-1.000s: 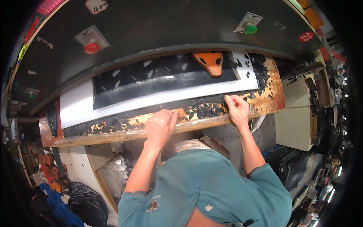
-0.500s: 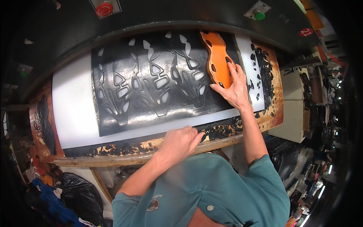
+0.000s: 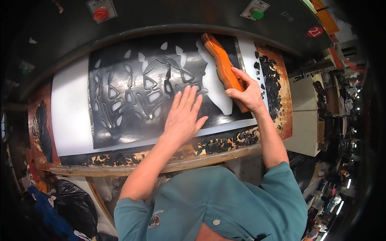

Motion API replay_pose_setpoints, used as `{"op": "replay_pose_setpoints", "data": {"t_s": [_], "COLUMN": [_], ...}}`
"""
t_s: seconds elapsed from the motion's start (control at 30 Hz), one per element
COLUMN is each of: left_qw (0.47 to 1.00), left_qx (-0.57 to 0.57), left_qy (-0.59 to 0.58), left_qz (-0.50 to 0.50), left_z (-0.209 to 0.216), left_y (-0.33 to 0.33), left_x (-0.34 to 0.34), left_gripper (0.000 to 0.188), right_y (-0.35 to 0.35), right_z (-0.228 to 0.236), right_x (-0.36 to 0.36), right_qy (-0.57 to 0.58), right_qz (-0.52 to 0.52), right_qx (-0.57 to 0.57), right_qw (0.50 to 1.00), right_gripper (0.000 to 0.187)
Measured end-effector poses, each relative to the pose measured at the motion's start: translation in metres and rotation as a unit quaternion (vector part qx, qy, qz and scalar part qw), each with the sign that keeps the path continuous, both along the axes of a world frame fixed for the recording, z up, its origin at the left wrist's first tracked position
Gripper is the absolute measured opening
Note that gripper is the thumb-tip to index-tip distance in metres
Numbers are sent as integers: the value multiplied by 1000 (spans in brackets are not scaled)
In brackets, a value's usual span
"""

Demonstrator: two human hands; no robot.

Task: The person uses a wooden squeegee to press and peel black rubber cutouts from a heated press, then gathers the waste pieces and places them into a black plastic bag. The person ties the bag and sets it aside.

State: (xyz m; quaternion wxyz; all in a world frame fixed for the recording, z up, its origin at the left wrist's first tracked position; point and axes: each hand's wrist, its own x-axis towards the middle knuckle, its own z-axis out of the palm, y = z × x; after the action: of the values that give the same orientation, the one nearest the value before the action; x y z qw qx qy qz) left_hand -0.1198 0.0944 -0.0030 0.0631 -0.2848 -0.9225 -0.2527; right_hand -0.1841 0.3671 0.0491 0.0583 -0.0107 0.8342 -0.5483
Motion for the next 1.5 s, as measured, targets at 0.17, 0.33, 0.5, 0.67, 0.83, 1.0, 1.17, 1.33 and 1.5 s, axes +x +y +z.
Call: {"op": "replay_pose_setpoints", "data": {"t_s": [0.17,0.33,0.5,0.67,0.83,1.0,1.17,1.33,1.5], "left_qw": [1000,995,973,924,849,900,927,884,953], "left_qx": [-1,67,221,323,382,344,286,331,234], "left_qy": [-23,-71,-67,-206,-361,-265,-243,-330,-188], "left_qz": [-8,6,-24,-3,54,38,-24,5,-42], "left_z": [4,14,35,43,44,40,32,35,38], "left_y": [-3,4,70,107,98,110,107,103,110], "left_x": [13,23,16,-3,-6,2,-7,-8,-13], "left_gripper": [72,77,83,61,55,74,69,70,74], "right_y": [37,35,13,9,9,6,7,8,8], "right_z": [19,21,15,9,7,3,0,-2,-4], "right_x": [1,17,31,36,37,39,39,39,40], "right_qy": [-81,-108,-94,-100,-117,-116,-111,-100,-111], "right_qz": [1,-33,-77,-67,-77,-66,-66,-75,-72], "right_qx": [-155,-304,-378,-412,-436,-436,-450,-447,-448], "right_qw": [985,946,918,903,889,890,884,886,884], "right_gripper": [87,83,80,66,61,59,61,54,49]}}
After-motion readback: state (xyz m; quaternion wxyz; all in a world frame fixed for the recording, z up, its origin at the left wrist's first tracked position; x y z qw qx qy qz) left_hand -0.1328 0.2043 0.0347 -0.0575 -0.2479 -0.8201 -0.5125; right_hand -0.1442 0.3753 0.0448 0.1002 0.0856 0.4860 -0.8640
